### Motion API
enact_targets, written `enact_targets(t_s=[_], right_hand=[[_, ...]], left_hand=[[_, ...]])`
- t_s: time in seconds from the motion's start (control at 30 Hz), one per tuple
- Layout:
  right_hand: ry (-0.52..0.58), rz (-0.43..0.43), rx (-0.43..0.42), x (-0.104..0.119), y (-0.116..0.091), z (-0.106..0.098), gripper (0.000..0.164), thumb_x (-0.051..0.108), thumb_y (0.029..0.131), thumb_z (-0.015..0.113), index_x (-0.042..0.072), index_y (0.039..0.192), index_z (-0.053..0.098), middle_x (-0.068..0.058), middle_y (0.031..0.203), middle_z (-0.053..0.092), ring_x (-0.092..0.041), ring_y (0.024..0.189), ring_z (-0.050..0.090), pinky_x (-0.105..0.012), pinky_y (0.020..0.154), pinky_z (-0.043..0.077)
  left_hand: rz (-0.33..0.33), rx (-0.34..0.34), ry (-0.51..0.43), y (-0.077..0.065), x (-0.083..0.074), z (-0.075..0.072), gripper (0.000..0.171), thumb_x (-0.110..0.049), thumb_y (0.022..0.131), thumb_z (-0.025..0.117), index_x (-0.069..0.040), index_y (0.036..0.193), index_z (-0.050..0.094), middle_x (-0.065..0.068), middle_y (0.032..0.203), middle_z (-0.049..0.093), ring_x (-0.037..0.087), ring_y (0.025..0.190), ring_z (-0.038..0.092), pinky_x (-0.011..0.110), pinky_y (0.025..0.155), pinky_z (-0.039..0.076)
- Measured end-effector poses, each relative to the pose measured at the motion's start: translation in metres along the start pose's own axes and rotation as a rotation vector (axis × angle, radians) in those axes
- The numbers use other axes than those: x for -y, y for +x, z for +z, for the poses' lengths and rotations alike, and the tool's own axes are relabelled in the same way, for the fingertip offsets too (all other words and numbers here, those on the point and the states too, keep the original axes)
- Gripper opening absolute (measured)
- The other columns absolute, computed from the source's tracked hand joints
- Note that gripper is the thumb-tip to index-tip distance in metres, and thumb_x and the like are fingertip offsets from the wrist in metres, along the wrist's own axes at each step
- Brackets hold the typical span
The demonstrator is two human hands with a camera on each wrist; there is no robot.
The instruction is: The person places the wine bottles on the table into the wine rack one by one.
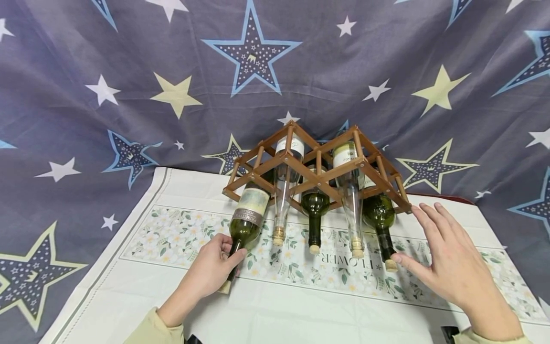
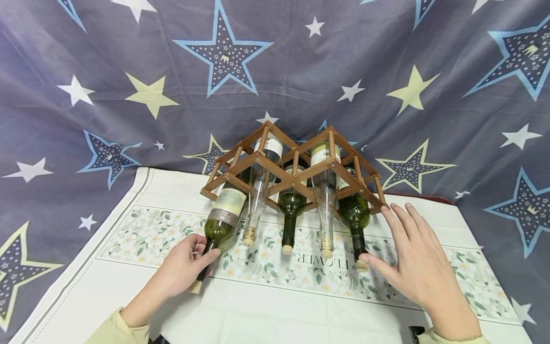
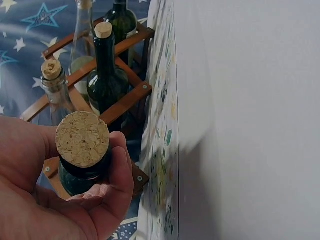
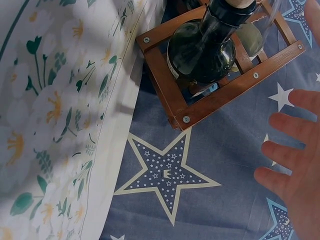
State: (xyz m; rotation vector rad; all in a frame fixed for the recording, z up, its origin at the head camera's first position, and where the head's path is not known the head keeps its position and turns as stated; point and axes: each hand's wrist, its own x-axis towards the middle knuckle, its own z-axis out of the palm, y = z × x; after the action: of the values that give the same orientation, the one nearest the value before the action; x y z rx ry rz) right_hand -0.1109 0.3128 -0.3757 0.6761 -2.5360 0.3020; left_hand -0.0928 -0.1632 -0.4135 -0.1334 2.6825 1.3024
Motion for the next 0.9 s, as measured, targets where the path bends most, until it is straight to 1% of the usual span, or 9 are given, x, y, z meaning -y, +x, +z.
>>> enact_targets(t_s=[0.1, 0.33, 0.53, 0.6, 0.77, 0.9], right_hand=[[0.0, 0.0, -0.002, 0.0, 0.0, 0.0, 0.107, 0.06, 0.071, 0.078, 0.005, 0.154, 0.037, -0.026, 0.148, 0.041, -0.038, 0.146, 0.023, -0.046, 0.119, 0.014], [0.001, 0.006, 0.004, 0.0, 0.0, 0.0, 0.107, 0.059, 0.071, 0.078, 0.006, 0.154, 0.037, -0.026, 0.149, 0.04, -0.037, 0.146, 0.022, -0.046, 0.119, 0.014], [0.005, 0.008, 0.002, 0.001, 0.0, 0.0, 0.107, 0.059, 0.071, 0.078, 0.006, 0.154, 0.037, -0.026, 0.149, 0.04, -0.037, 0.147, 0.022, -0.046, 0.119, 0.014], [0.005, 0.007, 0.001, 0.001, 0.0, 0.0, 0.107, 0.059, 0.071, 0.078, 0.005, 0.154, 0.037, -0.025, 0.149, 0.04, -0.037, 0.147, 0.022, -0.047, 0.119, 0.015], [0.003, 0.005, -0.002, 0.001, 0.0, 0.0, 0.107, 0.059, 0.071, 0.078, 0.006, 0.154, 0.037, -0.025, 0.149, 0.04, -0.037, 0.146, 0.022, -0.046, 0.119, 0.015], [0.0, 0.006, -0.005, 0.001, 0.0, 0.0, 0.107, 0.059, 0.071, 0.078, 0.006, 0.154, 0.037, -0.026, 0.149, 0.04, -0.037, 0.146, 0.022, -0.045, 0.119, 0.014]], left_hand=[[-0.006, 0.001, -0.024, 0.002, -0.001, 0.001, 0.043, -0.033, 0.096, 0.066, -0.003, 0.123, 0.052, 0.005, 0.092, 0.062, 0.017, 0.063, 0.061, 0.034, 0.053, 0.049], [0.026, -0.025, -0.029, 0.005, -0.003, 0.003, 0.046, -0.037, 0.095, 0.067, -0.001, 0.12, 0.052, 0.006, 0.095, 0.061, 0.014, 0.066, 0.062, 0.031, 0.06, 0.051], [0.044, -0.039, 0.003, 0.01, -0.004, 0.003, 0.048, -0.039, 0.094, 0.067, -0.001, 0.12, 0.052, 0.006, 0.097, 0.061, 0.013, 0.075, 0.06, 0.03, 0.066, 0.051], [0.039, -0.042, 0.007, 0.011, -0.005, 0.004, 0.049, -0.04, 0.094, 0.067, -0.002, 0.12, 0.053, 0.006, 0.098, 0.061, 0.013, 0.077, 0.06, 0.03, 0.067, 0.051], [0.03, -0.047, -0.003, 0.013, -0.009, 0.005, 0.051, -0.041, 0.093, 0.068, -0.001, 0.12, 0.053, 0.007, 0.099, 0.061, 0.014, 0.078, 0.06, 0.029, 0.068, 0.052], [0.034, -0.052, 0.004, 0.015, -0.01, 0.006, 0.053, -0.043, 0.093, 0.068, 0.0, 0.12, 0.052, 0.007, 0.099, 0.059, 0.015, 0.079, 0.058, 0.029, 0.068, 0.051]])
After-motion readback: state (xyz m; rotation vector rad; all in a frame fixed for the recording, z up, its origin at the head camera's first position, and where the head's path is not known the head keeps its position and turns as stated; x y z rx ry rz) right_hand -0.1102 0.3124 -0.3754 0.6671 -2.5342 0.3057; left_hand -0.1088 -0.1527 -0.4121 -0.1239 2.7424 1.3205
